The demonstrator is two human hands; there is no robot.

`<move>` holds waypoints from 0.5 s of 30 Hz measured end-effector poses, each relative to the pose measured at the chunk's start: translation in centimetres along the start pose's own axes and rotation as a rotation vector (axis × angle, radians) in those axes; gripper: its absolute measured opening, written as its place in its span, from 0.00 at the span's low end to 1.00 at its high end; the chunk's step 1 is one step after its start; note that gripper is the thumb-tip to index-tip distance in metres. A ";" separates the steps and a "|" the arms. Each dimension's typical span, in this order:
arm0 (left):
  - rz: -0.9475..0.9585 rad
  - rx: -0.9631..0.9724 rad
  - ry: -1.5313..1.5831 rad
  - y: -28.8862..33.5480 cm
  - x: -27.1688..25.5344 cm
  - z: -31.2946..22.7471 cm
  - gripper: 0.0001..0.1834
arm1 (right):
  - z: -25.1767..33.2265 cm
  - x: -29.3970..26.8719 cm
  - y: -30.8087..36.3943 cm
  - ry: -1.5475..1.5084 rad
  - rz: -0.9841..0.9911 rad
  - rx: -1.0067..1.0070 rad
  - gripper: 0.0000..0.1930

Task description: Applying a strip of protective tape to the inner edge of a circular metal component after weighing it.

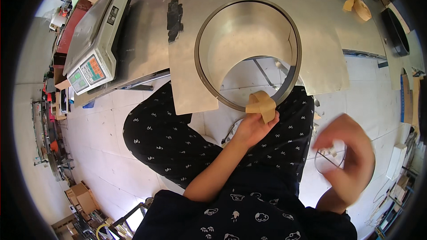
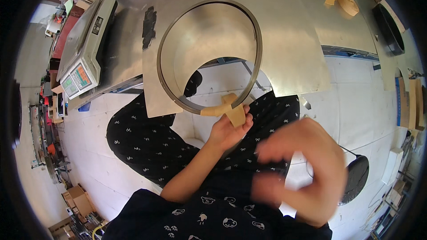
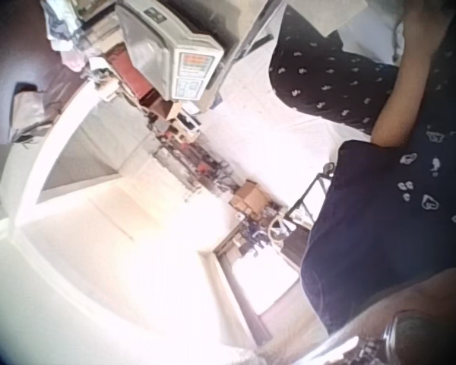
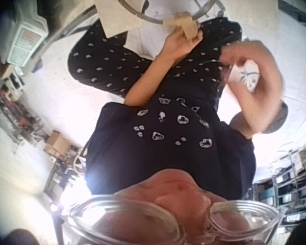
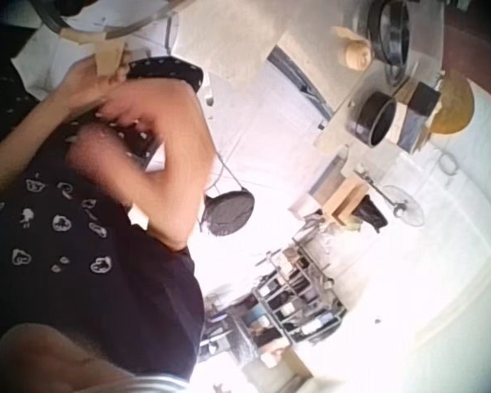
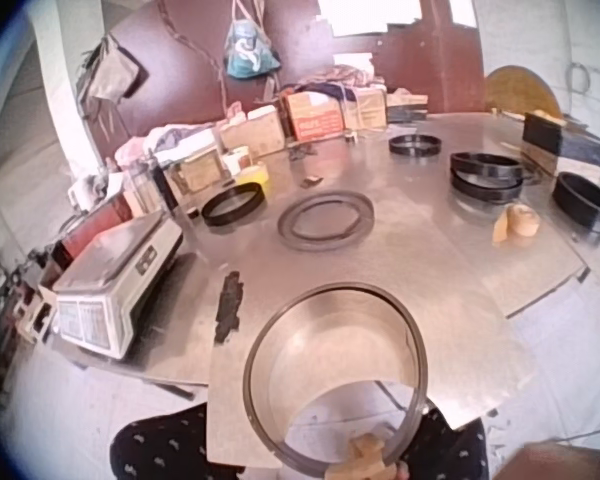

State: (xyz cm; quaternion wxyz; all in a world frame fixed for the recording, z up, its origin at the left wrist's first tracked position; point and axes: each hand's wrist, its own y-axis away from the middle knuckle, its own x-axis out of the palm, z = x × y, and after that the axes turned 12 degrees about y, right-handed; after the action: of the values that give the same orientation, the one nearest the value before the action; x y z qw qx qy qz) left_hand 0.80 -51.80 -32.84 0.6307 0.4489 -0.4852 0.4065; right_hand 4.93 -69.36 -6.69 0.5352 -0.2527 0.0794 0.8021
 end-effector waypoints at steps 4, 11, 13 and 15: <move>0.005 -0.033 -0.092 1.5 0.2 0.3 0.28 | -7.0 7.8 2.6 0.259 -0.041 0.127 0.31; 0.005 -0.121 -0.250 2.6 1.6 1.0 0.31 | -10.7 11.9 4.4 0.307 -0.189 0.052 0.26; -0.084 -0.114 -0.313 3.4 3.4 1.3 0.29 | -11.1 11.6 4.6 0.273 -0.223 0.028 0.25; -0.284 -0.216 -0.388 6.3 3.4 0.2 0.26 | -11.3 10.5 4.8 0.238 -0.215 -0.052 0.22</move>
State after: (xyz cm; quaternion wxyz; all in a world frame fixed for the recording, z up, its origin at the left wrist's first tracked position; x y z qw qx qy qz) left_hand -4.51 -50.02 -28.44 0.6210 0.5120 -0.5697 0.1661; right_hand 1.12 -67.25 -22.22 0.5981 -0.3667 0.0942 0.7064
